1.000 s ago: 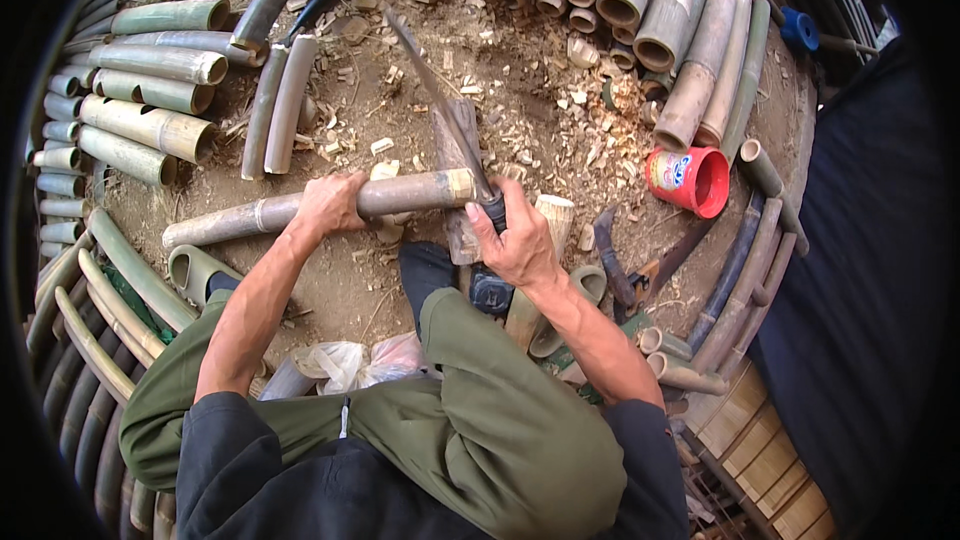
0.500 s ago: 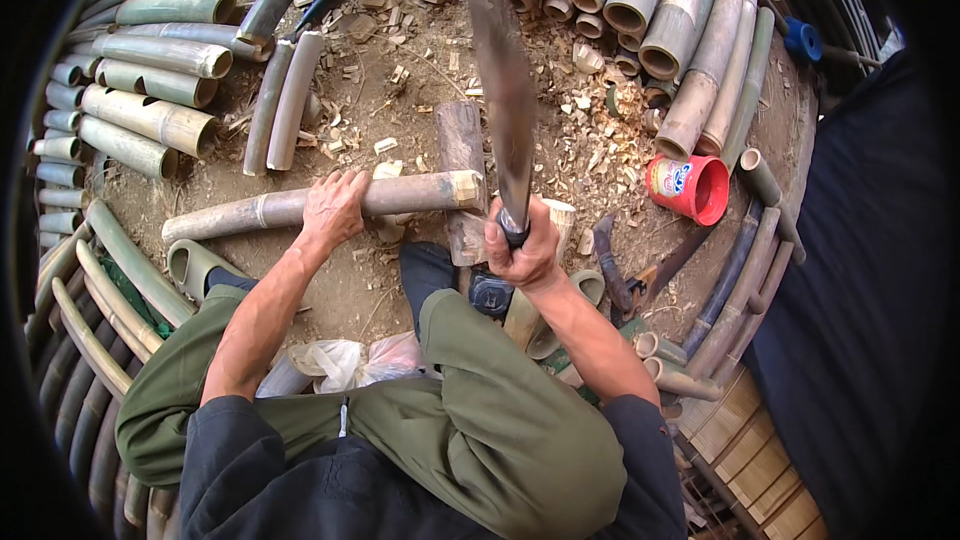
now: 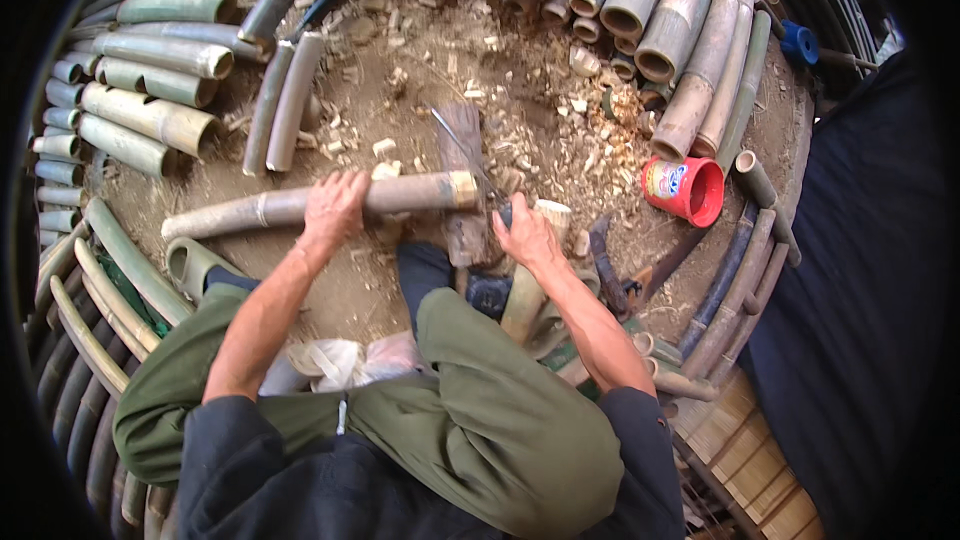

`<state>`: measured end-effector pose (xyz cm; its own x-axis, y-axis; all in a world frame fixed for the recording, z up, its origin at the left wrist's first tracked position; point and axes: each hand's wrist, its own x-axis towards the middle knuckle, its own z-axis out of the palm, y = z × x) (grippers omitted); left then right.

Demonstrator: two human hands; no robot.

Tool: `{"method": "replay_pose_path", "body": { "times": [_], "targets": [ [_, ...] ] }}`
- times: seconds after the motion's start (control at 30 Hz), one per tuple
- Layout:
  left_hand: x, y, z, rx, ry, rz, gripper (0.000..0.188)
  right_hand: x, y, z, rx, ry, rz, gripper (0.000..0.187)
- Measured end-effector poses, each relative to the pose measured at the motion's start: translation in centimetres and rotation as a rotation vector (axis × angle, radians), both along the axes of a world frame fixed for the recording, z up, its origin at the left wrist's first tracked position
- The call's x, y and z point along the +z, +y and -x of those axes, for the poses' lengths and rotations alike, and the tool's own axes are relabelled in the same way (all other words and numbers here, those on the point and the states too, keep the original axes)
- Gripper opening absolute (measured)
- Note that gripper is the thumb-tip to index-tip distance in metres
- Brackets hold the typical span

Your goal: The person measures a bamboo pole using a tape measure and marks it with a knife. They then use a machete to cut and shape the end of the pole, and use a knife to carve a hole in a different bamboo section.

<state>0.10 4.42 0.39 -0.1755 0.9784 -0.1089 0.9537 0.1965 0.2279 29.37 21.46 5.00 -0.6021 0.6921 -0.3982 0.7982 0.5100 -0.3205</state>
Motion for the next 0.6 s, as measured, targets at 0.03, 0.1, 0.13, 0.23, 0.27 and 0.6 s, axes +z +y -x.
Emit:
{"method": "replay_pose_path", "body": {
  "times": [0.03,0.1,0.13,0.23,0.27,0.6],
  "targets": [
    [0.2,1.3,0.0,0.003,0.018,0.032,0.044,0.1,0.4,-0.5,-0.07,0.15,0.093,0.037],
    [1.4,0.7,0.1,-0.037,0.018,0.265,0.055,1.9,0.3,-0.1,-0.102,0.066,0.228,0.038],
    [2.4,2.3,1.7,-0.005,-0.073,0.271,0.07,2.4,2.1,2.1,-0.098,0.048,0.23,0.038],
    [2.6,3.2,2.3,-0.103,-0.28,0.476,0.076,1.8,0.0,-1.1,-0.094,0.121,0.171,0.039],
    [2.5,3.0,2.5,-0.096,-0.26,0.454,0.076,3.2,0.1,0.0,-0.113,0.109,0.201,0.039],
    [2.9,2.8,1.0,-0.021,-0.182,0.389,0.063,2.3,-0.1,0.5,0.071,-0.016,0.035,0.039]
  ]
}}
